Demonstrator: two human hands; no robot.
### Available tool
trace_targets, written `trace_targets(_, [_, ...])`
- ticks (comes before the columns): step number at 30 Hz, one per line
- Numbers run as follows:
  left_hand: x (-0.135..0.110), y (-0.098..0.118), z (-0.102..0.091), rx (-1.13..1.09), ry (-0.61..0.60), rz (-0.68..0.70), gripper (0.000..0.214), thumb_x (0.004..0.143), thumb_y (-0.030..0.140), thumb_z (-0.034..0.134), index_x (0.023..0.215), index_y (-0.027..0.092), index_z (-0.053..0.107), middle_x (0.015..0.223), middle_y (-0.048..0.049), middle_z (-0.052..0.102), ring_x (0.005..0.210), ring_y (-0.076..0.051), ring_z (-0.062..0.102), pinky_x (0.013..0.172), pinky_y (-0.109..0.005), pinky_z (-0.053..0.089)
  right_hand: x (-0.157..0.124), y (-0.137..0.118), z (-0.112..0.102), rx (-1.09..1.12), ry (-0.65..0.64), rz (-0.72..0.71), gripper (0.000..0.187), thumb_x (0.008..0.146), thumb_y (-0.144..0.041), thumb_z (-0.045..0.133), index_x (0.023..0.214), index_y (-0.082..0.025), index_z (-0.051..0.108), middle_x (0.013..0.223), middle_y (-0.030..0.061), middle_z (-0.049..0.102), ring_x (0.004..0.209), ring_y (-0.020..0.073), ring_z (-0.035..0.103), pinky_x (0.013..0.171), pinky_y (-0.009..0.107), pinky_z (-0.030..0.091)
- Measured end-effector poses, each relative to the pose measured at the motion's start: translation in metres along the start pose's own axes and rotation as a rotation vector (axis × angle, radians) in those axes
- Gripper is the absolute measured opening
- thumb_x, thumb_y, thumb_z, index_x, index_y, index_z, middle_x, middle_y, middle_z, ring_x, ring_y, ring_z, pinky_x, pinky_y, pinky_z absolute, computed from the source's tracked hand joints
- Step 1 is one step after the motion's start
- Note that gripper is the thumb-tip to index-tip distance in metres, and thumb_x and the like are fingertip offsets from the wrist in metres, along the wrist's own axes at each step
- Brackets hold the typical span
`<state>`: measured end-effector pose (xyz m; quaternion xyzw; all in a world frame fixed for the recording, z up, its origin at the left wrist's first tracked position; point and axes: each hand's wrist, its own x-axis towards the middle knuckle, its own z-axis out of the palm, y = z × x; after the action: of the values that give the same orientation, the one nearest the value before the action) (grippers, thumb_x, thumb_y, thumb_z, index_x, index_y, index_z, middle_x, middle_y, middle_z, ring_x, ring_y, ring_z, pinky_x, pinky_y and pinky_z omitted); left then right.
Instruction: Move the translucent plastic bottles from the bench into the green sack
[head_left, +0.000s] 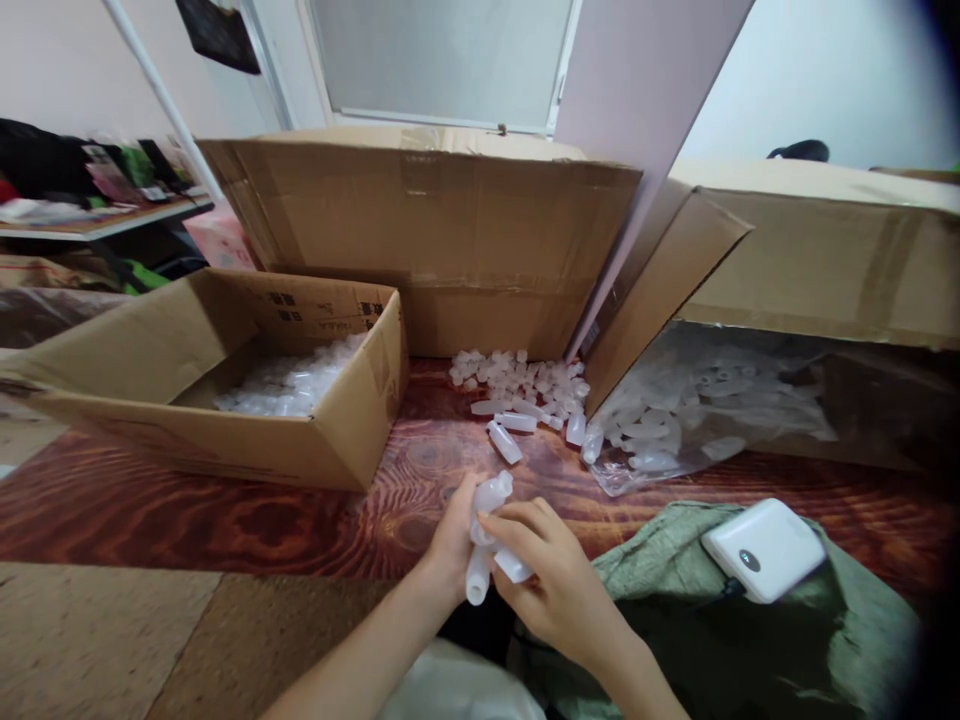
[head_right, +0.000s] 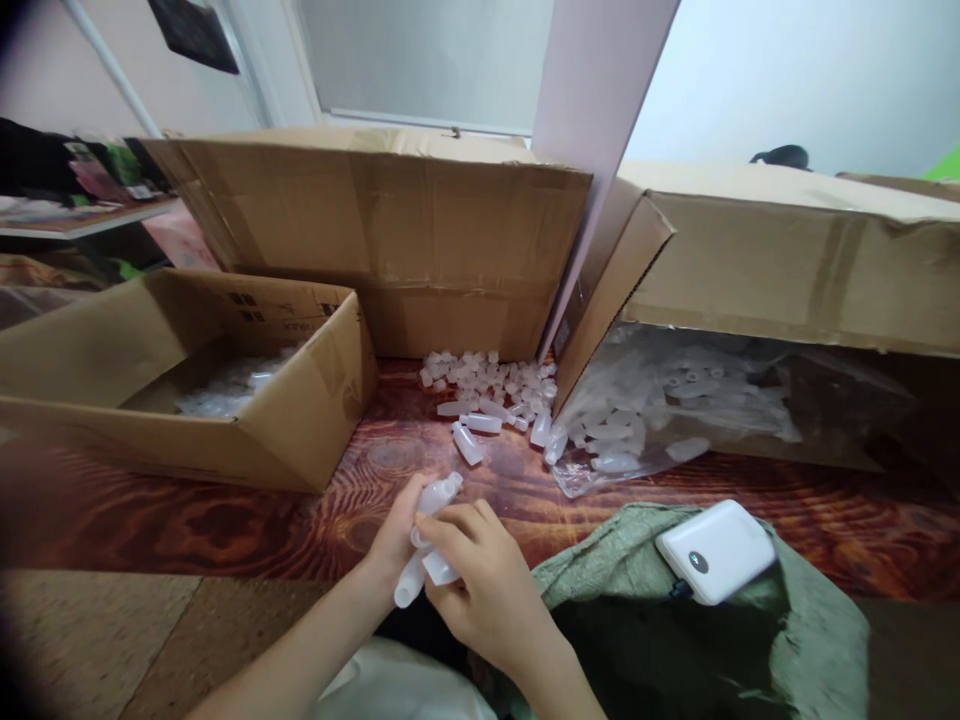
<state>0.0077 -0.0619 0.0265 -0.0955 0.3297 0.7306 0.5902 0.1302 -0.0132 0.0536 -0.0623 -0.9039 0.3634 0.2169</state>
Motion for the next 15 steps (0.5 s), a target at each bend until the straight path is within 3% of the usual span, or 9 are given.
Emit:
trace_targets(2, [-0.002, 0.002, -0.005, 0.043, 0.002, -0.03, 0.027, 0.079, 0.036, 0.054, 0.061, 0.018, 0.046, 0.048, 0.0029, 0.049, 0.039, -0.011, 0.046, 0.039, -0.02, 0.033, -0.007, -0.002, -0.003, 0.143, -0.009, 0.12, 0.044, 0.092, -0.019, 0.052, 0.135, -0.027, 0.044, 0.117, 0.0067, 0.053, 0.106, 0.0211, 0.053, 0.091, 0.035, 0.047])
trace_targets(4, [-0.005, 0.006, -0.01, 0.094, -0.004, -0.078, 0.028, 0.08, 0.038, 0.05, 0.062, 0.017, 0.051, 0.047, 0.0001, 0.051, 0.037, -0.014, 0.048, 0.035, -0.023, 0.03, -0.016, 0.002, -0.004, 0.224, 0.086, 0.268, 0.041, 0.096, -0.027, 0.047, 0.136, -0.025, 0.037, 0.115, 0.0068, 0.053, 0.102, 0.0191, 0.056, 0.087, 0.031, 0.05])
trace_targets(8, [-0.011, 0.014, -0.017, 0.132, -0.042, -0.091, 0.029, 0.08, 0.038, 0.046, 0.078, 0.014, 0.063, 0.049, -0.0013, 0.052, 0.042, -0.019, 0.054, 0.034, -0.024, 0.032, -0.024, 0.011, -0.006, 0.097, 0.346, 0.448, 0.023, 0.098, -0.037, 0.046, 0.115, -0.022, 0.047, 0.099, 0.0052, 0.057, 0.087, 0.0188, 0.058, 0.075, 0.029, 0.05])
trace_targets(11, [-0.013, 0.016, -0.015, 0.129, -0.065, -0.081, 0.028, 0.079, 0.037, 0.048, 0.078, 0.013, 0.063, 0.053, -0.004, 0.056, 0.042, -0.019, 0.054, 0.038, -0.024, 0.036, -0.02, 0.007, -0.006, 0.011, 0.278, 0.36, 0.026, 0.098, -0.035, 0.046, 0.12, -0.024, 0.053, 0.109, 0.0066, 0.055, 0.101, 0.0209, 0.056, 0.087, 0.031, 0.048])
trace_targets(15, [-0.01, 0.013, -0.009, 0.077, -0.041, -0.052, 0.02, 0.077, 0.032, 0.053, 0.07, 0.014, 0.059, 0.057, -0.0028, 0.059, 0.042, -0.015, 0.054, 0.041, -0.023, 0.038, -0.011, -0.005, -0.002, 0.068, 0.08, 0.295, 0.037, 0.099, -0.026, 0.04, 0.136, -0.027, 0.044, 0.116, 0.0058, 0.053, 0.107, 0.0182, 0.055, 0.092, 0.029, 0.046])
